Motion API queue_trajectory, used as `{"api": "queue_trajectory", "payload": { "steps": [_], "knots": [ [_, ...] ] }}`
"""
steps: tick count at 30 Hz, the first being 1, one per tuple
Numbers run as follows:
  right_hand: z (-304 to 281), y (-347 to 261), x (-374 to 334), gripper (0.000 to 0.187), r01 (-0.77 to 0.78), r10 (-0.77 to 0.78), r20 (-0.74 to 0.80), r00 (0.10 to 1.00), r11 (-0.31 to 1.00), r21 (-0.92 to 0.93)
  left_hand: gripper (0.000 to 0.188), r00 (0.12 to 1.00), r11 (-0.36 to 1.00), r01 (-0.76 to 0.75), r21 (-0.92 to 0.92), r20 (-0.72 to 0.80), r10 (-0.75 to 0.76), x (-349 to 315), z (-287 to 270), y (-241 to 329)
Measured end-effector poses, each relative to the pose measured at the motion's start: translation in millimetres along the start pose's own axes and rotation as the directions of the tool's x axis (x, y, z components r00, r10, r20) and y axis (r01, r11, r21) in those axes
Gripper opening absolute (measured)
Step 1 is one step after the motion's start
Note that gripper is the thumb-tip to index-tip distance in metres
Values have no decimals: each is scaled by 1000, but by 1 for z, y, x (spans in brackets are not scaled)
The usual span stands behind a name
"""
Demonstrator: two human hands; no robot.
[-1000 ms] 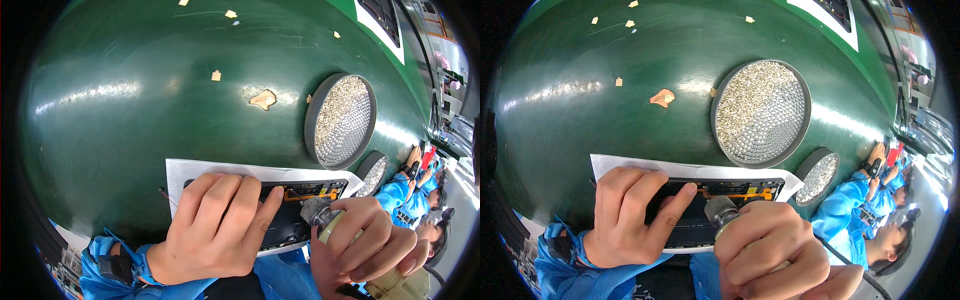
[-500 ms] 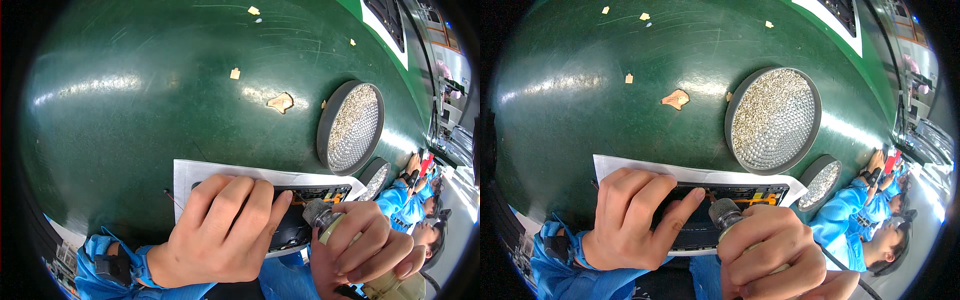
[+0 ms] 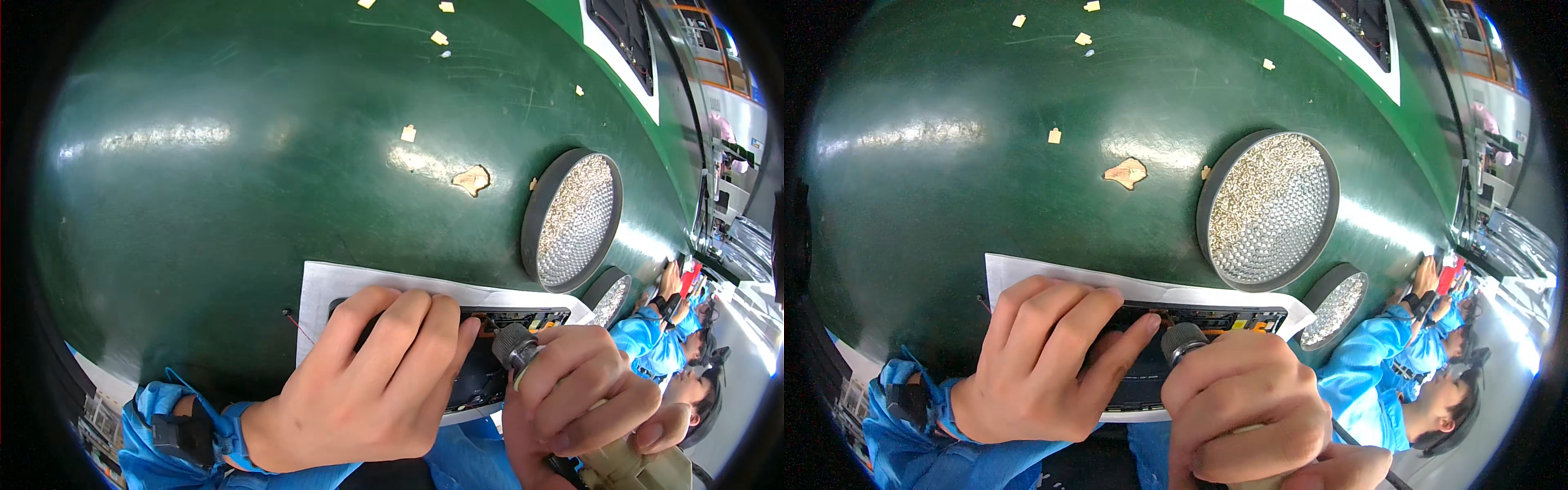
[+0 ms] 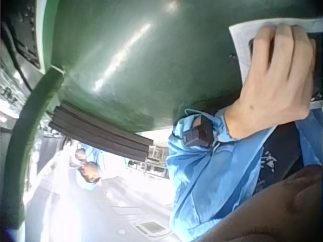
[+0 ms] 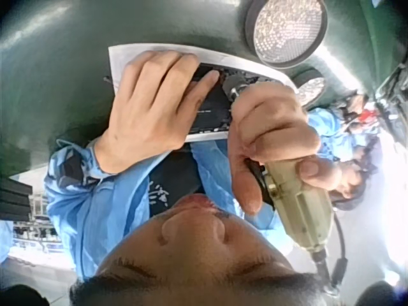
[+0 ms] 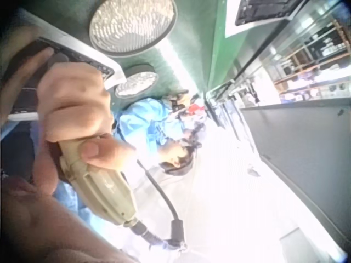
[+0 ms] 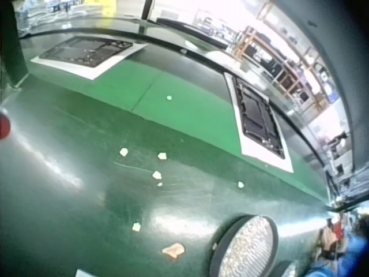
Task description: The person drives screws into electronic tablets using an electric screwdriver, places finished tablets onto an upper conveyor shelf, and retrieves new tablet units to repeat the assembly.
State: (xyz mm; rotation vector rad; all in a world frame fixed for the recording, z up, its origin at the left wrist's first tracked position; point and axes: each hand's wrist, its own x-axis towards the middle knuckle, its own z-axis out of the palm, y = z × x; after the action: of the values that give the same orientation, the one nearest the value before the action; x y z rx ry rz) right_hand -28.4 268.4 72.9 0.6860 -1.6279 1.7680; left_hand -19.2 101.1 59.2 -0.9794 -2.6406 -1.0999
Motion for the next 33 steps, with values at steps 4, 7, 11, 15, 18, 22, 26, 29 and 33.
{"api": "queue_trajectory", "payload": {
  "steps": [4,7,11,15,18,22,26,29,33],
  "knots": [
    [-4,-14,16,42,-192,183,105,978,977,90,29,1000,999,8,-36,25,-7,0,-8,3],
    [-21,-31,26,21,-265,263,37,964,953,148,32,997,1000,8,22,80,-10,-2,-12,3],
    [-38,-25,37,59,-43,45,-122,992,999,23,41,990,998,-43,44,139,37,5,-15,4],
    [-42,4,29,65,-2,-12,-165,986,996,-84,32,982,993,-55,101,184,36,4,-18,0],
    [-48,6,29,64,-45,24,-165,986,992,-121,32,981,989,-53,137,193,25,7,-17,3],
    [-53,8,29,62,-54,34,-156,987,990,-127,32,980,989,-47,143,196,18,6,-15,3],
    [-51,11,30,59,-96,77,-165,983,989,-113,33,980,988,-55,141,195,26,5,-15,2],
    [-53,10,30,58,-104,85,-147,985,986,-128,33,981,988,-60,139,194,32,5,-15,2],
    [-49,9,29,57,-112,94,-135,986,985,-133,32,980,990,-60,129,197,34,5,-16,2]
  ]
}}
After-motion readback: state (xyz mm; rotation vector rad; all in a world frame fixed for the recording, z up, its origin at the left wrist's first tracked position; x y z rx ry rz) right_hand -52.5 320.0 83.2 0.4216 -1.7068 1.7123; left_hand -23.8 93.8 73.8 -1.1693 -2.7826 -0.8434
